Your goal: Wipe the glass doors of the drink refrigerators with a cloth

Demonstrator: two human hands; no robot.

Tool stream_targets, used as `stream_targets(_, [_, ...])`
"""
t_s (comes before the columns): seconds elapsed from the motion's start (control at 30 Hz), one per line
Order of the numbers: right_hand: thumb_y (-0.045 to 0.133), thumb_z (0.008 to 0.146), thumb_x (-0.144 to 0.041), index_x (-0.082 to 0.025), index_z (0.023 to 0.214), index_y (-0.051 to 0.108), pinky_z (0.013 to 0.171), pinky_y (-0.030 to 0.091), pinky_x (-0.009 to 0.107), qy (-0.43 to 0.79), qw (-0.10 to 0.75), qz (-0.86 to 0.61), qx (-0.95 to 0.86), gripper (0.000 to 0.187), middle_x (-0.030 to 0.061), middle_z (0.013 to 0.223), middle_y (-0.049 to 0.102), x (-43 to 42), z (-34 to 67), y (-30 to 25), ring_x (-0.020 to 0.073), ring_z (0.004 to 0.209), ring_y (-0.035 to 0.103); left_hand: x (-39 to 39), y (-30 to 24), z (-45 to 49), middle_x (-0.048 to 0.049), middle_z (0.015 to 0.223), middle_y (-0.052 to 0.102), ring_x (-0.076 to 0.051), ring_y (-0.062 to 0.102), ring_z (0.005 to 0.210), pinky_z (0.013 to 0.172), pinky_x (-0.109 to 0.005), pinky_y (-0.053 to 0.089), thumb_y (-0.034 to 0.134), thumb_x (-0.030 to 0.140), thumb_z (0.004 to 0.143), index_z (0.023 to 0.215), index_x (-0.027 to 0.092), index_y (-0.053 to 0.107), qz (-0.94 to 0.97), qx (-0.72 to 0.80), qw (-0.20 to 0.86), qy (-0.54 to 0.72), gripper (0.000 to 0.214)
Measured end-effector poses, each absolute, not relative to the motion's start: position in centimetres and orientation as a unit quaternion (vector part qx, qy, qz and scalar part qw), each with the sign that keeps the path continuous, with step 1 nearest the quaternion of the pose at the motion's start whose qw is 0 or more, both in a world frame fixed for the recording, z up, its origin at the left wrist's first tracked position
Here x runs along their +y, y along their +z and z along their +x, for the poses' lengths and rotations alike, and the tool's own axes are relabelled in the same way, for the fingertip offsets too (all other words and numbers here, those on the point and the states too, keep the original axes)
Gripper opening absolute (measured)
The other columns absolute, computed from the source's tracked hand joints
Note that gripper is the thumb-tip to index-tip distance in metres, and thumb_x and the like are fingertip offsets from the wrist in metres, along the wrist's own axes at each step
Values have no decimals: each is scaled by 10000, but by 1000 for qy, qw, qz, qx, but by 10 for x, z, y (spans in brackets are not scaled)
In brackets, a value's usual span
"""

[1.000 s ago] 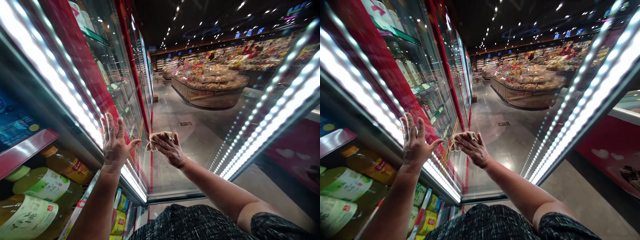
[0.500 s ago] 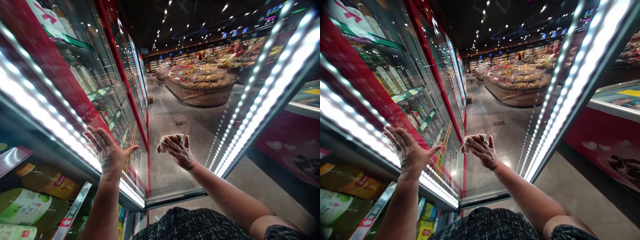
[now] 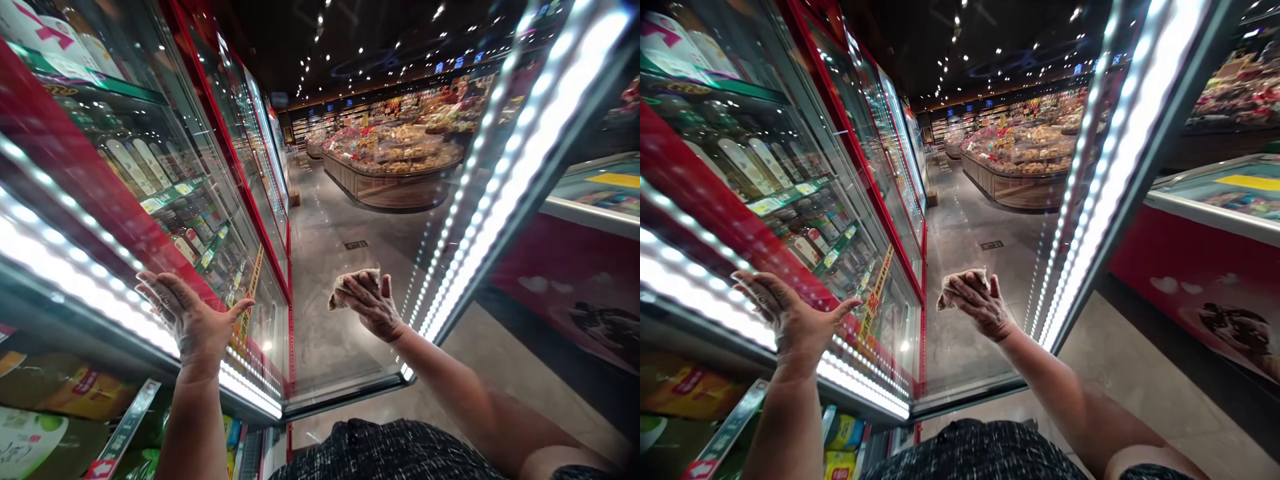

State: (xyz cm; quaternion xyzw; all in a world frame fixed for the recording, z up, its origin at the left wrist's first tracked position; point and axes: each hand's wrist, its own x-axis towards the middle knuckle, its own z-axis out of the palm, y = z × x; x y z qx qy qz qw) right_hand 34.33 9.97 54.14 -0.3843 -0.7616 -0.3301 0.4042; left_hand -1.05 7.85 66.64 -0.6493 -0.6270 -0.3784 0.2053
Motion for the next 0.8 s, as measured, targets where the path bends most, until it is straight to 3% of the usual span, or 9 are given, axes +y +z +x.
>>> stream_targets(0.13, [516,927,-19,-387,1486,528,1312,-10,527,-321,430,-441,-719,669,1,1593,474,105,358,556,208,1560,285,74,659,-1,-293,1674,-195,-416,-258,1536,1236,-686,0,796,708,671,1609,118,-211,-643,-629,202,-387,1498])
stream_targets(0.27, [510,933,-33,-334,1480,550,1319,91,490,-328,430,-421,-728,625,30,1610,454,106,355,552,217,1568,267,70,648,8,-281,1695,-110,-417,-128,1575,1246,-675,39,763,672,740,1633,137,-140,-635,-634,187,-399,1378])
stream_targets(0.47, [529,928,-20,-356,1462,560,1318,105,496,-351,432,-419,-718,631,7,1576,506,110,392,540,207,1561,286,75,627,14,-306,1681,130,-434,62,1584,1240,-673,119,695,770,745,1629,69,182,-587,-632,215,-459,1240])
stream_targets(0.6, [526,934,-30,-359,1453,573,1299,198,530,-313,463,-448,-698,617,30,1621,439,114,396,544,250,1549,318,80,612,18,-317,1638,259,-408,151,1578,1241,-639,192,662,769,781,1552,39,365,-558,-621,247,-491,1103])
stream_targets(0.7, [531,925,-26,-364,1441,586,1282,262,516,-298,446,-436,-722,619,28,1619,444,113,397,535,251,1545,328,80,606,21,-337,1599,311,-400,203,1566,1240,-610,232,670,728,806,1515,5,407,-555,-614,272,-491,1046])
stream_targets(0.8, [558,921,-31,-348,1424,599,1291,242,486,-329,426,-415,-734,596,29,1580,503,112,417,523,229,1553,308,77,604,22,-322,1613,282,-399,219,1557,1234,-621,235,683,669,831,1551,28,365,-564,-622,279,-466,1015])
